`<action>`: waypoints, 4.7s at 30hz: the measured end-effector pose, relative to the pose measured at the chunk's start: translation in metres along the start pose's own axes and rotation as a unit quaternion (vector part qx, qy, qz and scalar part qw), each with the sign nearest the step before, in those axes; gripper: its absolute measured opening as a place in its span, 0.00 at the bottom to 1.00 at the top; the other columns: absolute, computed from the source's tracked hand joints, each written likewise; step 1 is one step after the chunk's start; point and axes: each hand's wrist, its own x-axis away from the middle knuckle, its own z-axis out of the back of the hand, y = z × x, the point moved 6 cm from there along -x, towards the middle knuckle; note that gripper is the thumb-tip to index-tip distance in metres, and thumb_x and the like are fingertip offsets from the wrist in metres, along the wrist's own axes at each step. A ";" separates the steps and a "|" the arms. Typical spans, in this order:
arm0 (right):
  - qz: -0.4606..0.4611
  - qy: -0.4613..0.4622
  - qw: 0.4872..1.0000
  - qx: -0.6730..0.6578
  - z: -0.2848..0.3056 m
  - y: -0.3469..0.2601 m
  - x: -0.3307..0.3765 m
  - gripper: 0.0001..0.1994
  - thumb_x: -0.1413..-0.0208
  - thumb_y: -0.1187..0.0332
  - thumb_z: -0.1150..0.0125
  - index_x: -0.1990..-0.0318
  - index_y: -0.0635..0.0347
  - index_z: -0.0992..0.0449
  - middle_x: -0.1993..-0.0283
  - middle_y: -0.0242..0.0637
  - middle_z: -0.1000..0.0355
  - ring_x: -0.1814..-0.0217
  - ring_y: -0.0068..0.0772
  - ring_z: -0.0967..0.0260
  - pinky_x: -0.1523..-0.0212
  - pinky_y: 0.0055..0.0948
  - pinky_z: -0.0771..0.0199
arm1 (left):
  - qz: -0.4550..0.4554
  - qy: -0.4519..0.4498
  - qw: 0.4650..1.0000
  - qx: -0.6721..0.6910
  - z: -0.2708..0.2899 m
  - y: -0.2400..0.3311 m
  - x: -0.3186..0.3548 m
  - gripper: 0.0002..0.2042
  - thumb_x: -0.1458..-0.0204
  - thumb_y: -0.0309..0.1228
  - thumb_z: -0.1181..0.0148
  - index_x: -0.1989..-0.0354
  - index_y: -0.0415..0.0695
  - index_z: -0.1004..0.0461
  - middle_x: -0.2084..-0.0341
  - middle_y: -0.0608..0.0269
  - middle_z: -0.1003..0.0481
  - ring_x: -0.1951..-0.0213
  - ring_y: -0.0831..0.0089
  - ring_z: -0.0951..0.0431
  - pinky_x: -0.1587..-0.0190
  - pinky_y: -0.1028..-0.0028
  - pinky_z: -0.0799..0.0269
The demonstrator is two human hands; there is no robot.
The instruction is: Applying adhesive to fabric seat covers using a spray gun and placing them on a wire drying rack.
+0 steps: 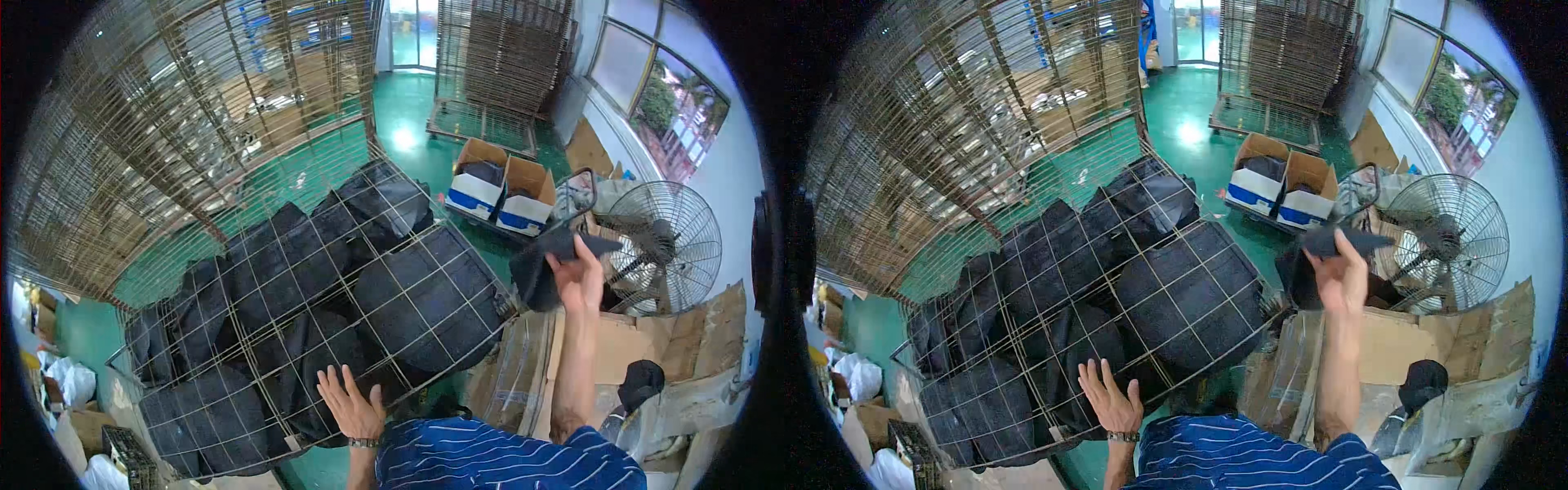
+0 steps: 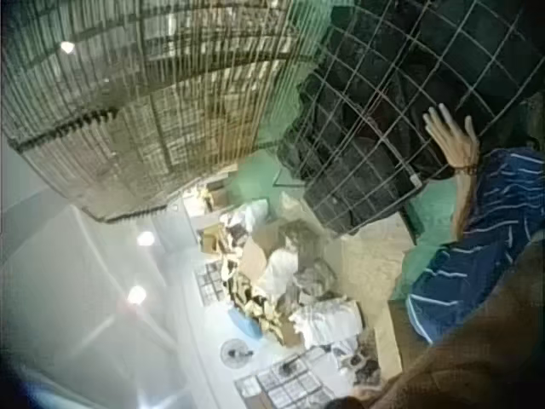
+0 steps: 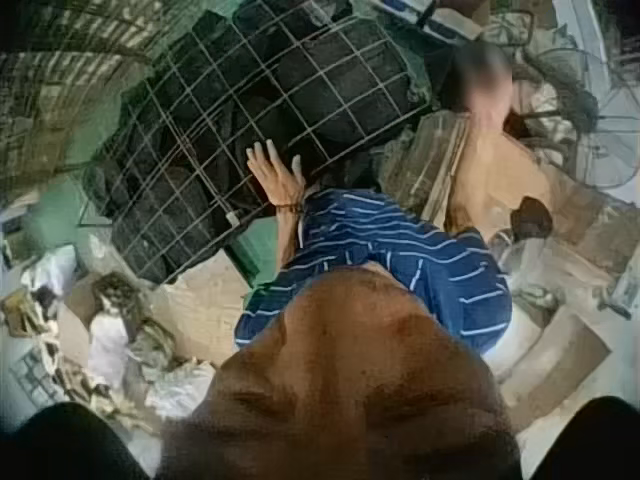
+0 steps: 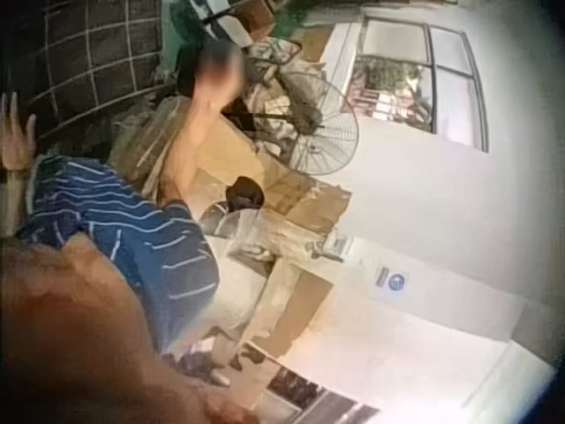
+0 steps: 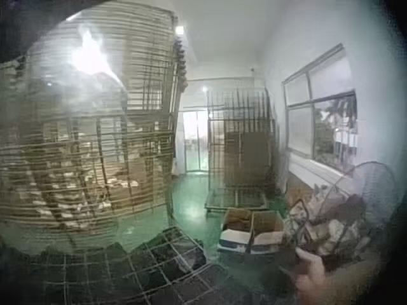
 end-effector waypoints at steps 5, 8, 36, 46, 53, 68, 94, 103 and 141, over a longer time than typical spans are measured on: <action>0.055 -0.109 0.992 -0.038 -0.144 0.002 -0.097 0.11 0.36 0.71 0.38 0.49 0.63 0.27 0.49 0.45 0.24 0.43 0.47 0.27 0.31 0.60 0.36 | -0.021 -0.007 1.000 0.022 -0.006 0.008 0.000 0.29 0.35 0.45 0.47 0.33 0.37 0.35 0.30 0.40 0.41 0.26 0.39 0.47 0.25 0.40 0.52; 0.070 -0.185 0.975 -0.101 -0.217 0.031 -0.147 0.10 0.37 0.72 0.39 0.51 0.64 0.28 0.51 0.46 0.25 0.44 0.50 0.27 0.32 0.64 0.36 | -0.017 -0.014 0.999 0.039 -0.002 0.003 0.001 0.27 0.36 0.42 0.45 0.34 0.36 0.33 0.31 0.40 0.39 0.27 0.39 0.46 0.25 0.40 0.51; -0.093 0.232 0.957 0.149 0.164 0.140 0.267 0.18 0.36 0.71 0.37 0.41 0.70 0.27 0.55 0.43 0.20 0.56 0.33 0.20 0.53 0.35 0.16 | -0.290 -0.024 0.957 -0.018 -0.011 0.020 0.007 0.25 0.29 0.45 0.54 0.35 0.37 0.33 0.36 0.46 0.32 0.30 0.46 0.36 0.28 0.40 0.42; 0.021 0.730 0.295 0.616 0.442 0.111 0.714 0.20 0.51 0.73 0.35 0.48 0.60 0.26 0.55 0.54 0.26 0.52 0.62 0.27 0.50 0.55 0.27 | -0.358 -0.020 0.933 0.041 -0.031 0.031 0.038 0.31 0.32 0.54 0.51 0.33 0.38 0.33 0.36 0.42 0.32 0.32 0.42 0.35 0.31 0.39 0.45; -0.194 0.710 0.207 0.644 0.515 0.094 0.812 0.29 0.57 0.72 0.31 0.43 0.58 0.32 0.50 0.48 0.31 0.48 0.54 0.31 0.52 0.51 0.29 | -0.353 -0.050 0.934 0.031 -0.050 0.012 0.031 0.42 0.35 0.64 0.57 0.28 0.36 0.41 0.37 0.36 0.33 0.38 0.38 0.32 0.36 0.41 0.39; 0.072 0.820 0.448 0.350 0.355 0.040 0.933 0.22 0.53 0.73 0.36 0.46 0.61 0.26 0.59 0.53 0.23 0.54 0.53 0.24 0.55 0.47 0.26 | -0.577 -0.098 0.786 0.199 -0.123 0.084 0.218 0.27 0.34 0.42 0.44 0.35 0.32 0.34 0.39 0.40 0.31 0.37 0.43 0.32 0.34 0.51 0.36; 0.057 0.737 0.481 0.472 0.043 0.071 0.865 0.32 0.48 0.79 0.30 0.33 0.65 0.30 0.54 0.53 0.23 0.55 0.50 0.22 0.52 0.36 0.24 | -0.174 -0.746 0.642 -0.026 -0.408 0.022 0.316 0.14 0.38 0.25 0.43 0.44 0.42 0.25 0.71 0.64 0.23 0.75 0.73 0.27 0.74 0.68 0.31; 0.052 0.705 0.507 0.493 0.049 0.067 0.864 0.31 0.51 0.79 0.29 0.36 0.64 0.27 0.54 0.53 0.22 0.54 0.53 0.22 0.52 0.40 0.23 | -0.134 -0.757 0.635 -0.081 -0.431 -0.041 0.296 0.08 0.40 0.30 0.46 0.62 0.48 0.19 0.71 0.65 0.22 0.72 0.67 0.24 0.64 0.52 0.23; 0.091 0.703 0.526 0.469 0.077 0.050 0.852 0.34 0.55 0.82 0.31 0.35 0.63 0.27 0.52 0.54 0.21 0.53 0.54 0.21 0.51 0.39 0.23 | -0.159 -0.810 0.562 -0.050 -0.442 0.027 0.352 0.09 0.39 0.28 0.44 0.55 0.48 0.20 0.74 0.69 0.22 0.75 0.74 0.24 0.72 0.63 0.25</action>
